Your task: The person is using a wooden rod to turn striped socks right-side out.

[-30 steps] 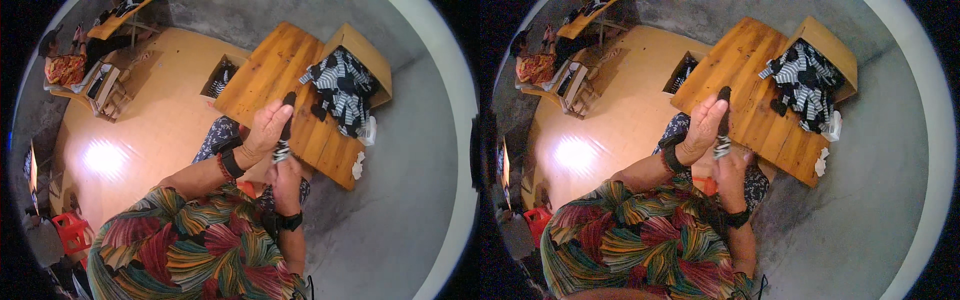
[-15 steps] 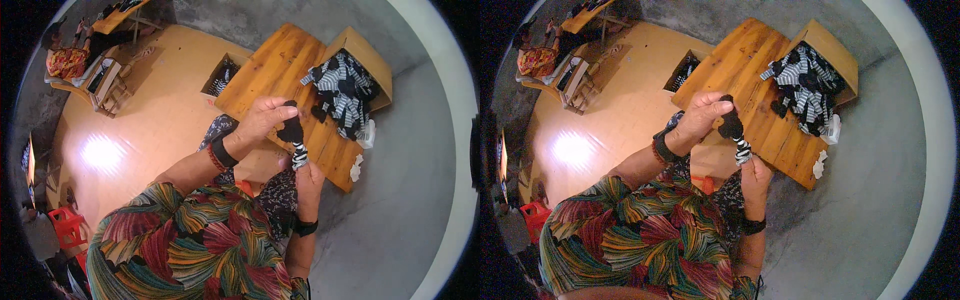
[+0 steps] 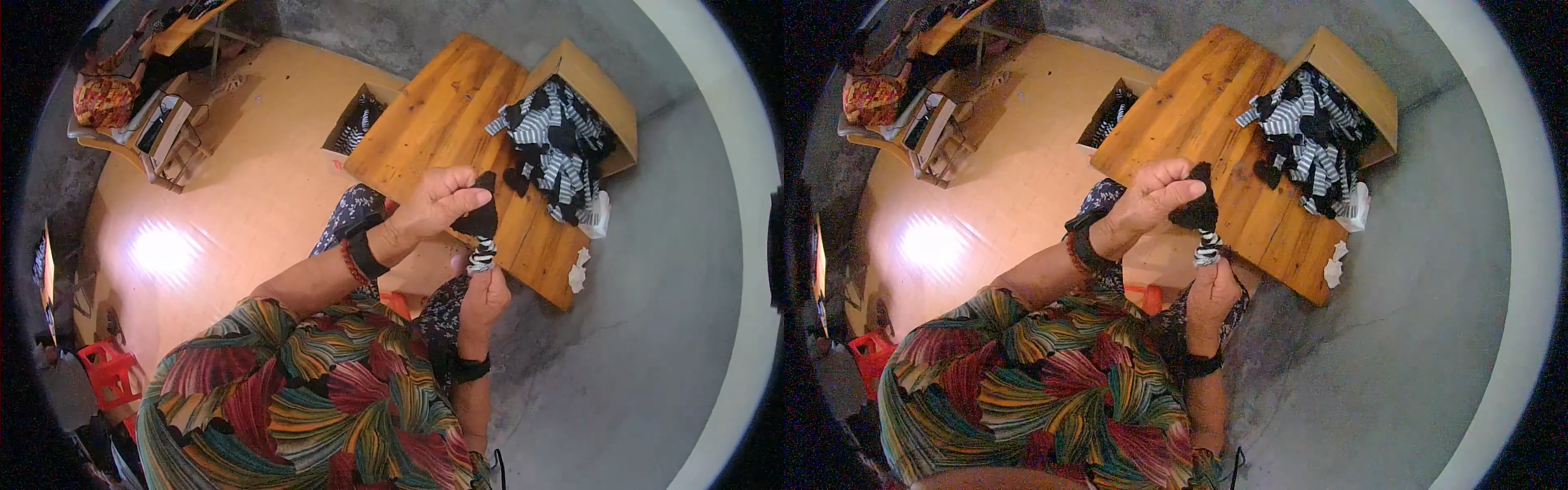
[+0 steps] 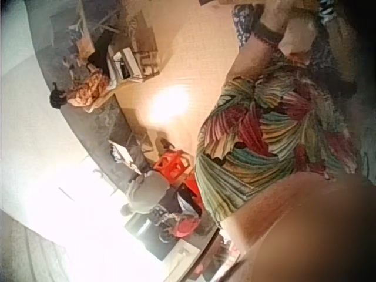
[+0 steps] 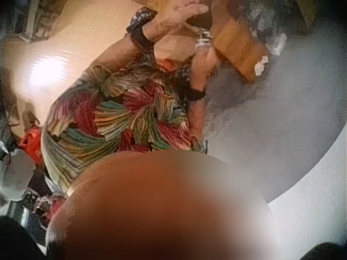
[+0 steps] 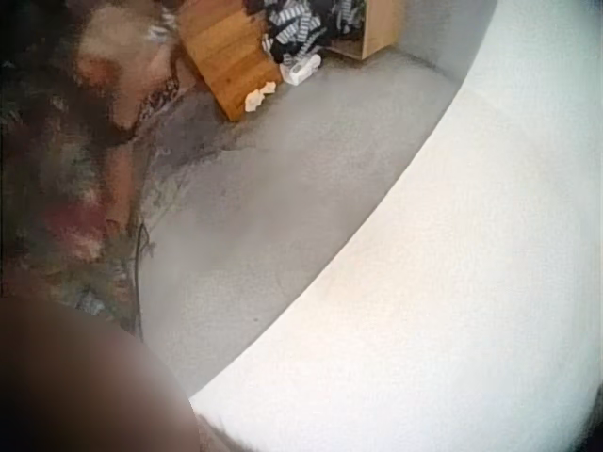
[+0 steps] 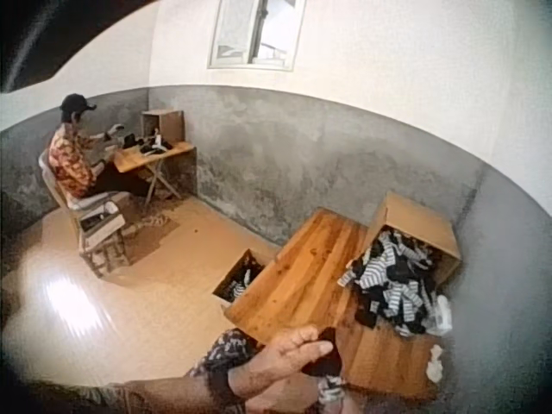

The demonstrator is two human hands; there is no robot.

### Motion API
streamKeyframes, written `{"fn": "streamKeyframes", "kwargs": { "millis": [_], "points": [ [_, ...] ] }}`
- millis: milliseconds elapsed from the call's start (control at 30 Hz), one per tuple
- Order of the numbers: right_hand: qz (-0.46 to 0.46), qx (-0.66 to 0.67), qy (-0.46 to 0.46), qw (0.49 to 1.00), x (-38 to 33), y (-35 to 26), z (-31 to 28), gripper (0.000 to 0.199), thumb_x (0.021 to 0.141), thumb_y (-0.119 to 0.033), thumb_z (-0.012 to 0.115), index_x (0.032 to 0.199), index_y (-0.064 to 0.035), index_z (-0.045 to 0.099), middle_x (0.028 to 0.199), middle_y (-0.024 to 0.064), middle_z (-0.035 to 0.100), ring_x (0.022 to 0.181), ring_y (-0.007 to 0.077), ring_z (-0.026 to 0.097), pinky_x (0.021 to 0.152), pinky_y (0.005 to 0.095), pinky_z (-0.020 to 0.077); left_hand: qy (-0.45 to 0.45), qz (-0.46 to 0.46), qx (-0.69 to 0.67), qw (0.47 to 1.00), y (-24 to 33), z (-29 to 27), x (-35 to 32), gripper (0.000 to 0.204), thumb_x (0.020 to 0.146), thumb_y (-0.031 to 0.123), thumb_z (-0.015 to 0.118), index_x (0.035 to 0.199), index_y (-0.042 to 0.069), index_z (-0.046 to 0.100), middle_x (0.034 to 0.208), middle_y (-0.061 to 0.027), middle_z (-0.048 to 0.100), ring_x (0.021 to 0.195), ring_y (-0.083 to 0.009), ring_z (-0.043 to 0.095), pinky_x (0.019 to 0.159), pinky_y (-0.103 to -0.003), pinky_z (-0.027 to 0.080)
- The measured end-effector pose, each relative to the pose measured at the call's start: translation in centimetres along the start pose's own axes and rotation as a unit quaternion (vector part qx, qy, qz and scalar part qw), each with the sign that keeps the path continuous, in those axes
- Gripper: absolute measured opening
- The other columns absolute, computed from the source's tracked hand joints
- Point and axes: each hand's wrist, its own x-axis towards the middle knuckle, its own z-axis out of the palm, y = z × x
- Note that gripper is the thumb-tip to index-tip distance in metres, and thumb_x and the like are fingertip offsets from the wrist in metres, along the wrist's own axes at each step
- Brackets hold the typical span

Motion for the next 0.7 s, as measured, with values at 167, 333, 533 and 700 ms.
{"fn": "streamKeyframes", "kwargs": {
  "millis": [167,333,533,700],
  "points": [
    [0.088,0.082,-0.027,0.992,0.1,1.5,0.2,0.024,0.084,-0.019,0.046,0.067,-0.0029,0.047,0.052,0.0033,0.042,0.049,0.0136,0.043,0.045,0.0278,0.034,-0.065,0.028,0.035,0.997,0.4,-0.4,-0.3,0.025,0.083,0.017,0.055,0.065,0.004,0.045,0.06,0.004,0.041,0.056,-0.0032,0.037,0.046,-0.021,0.032],
    [0.379,0.498,-0.291,0.724,-0.1,-2.5,0.4,0.026,0.088,-0.027,0.037,0.071,-0.0083,0.043,0.048,-0.0034,0.033,0.037,0.0066,0.03,0.037,0.0209,0.0245,-0.036,0.036,0.123,0.991,0.6,-1.3,0.2,0.026,0.082,0.015,0.056,0.062,0.005,0.044,0.057,0.0048,0.04,0.054,-0.0056,0.035,0.047,-0.023,0.031],
    [0.203,0.259,-0.16,0.931,0.9,-0.6,0.1,0.02,0.087,-0.022,0.048,0.075,-0.0059,0.052,0.064,-0.0064,0.041,0.054,0.0027,0.033,0.046,0.0184,0.0257,-0.05,-0.076,-0.072,0.993,-0.3,-1.4,-0.4,0.016,0.081,0.015,0.056,0.069,0.007,0.049,0.063,0.0052,0.045,0.059,-0.0069,0.043,0.054,-0.022,0.036],
    [0.095,0.204,-0.138,0.964,0.9,0.6,-0.8,0.022,0.086,-0.019,0.048,0.073,-0.0019,0.051,0.066,-0.0058,0.045,0.059,0.0065,0.04,0.051,0.0214,0.0331,-0.023,-0.076,-0.201,0.976,0.4,-1.4,0.8,0.025,0.083,0.025,0.055,0.097,0.005,0.055,0.084,-0.002,0.055,0.08,-0.0105,0.052,0.072,-0.023,0.041]
  ]
}}
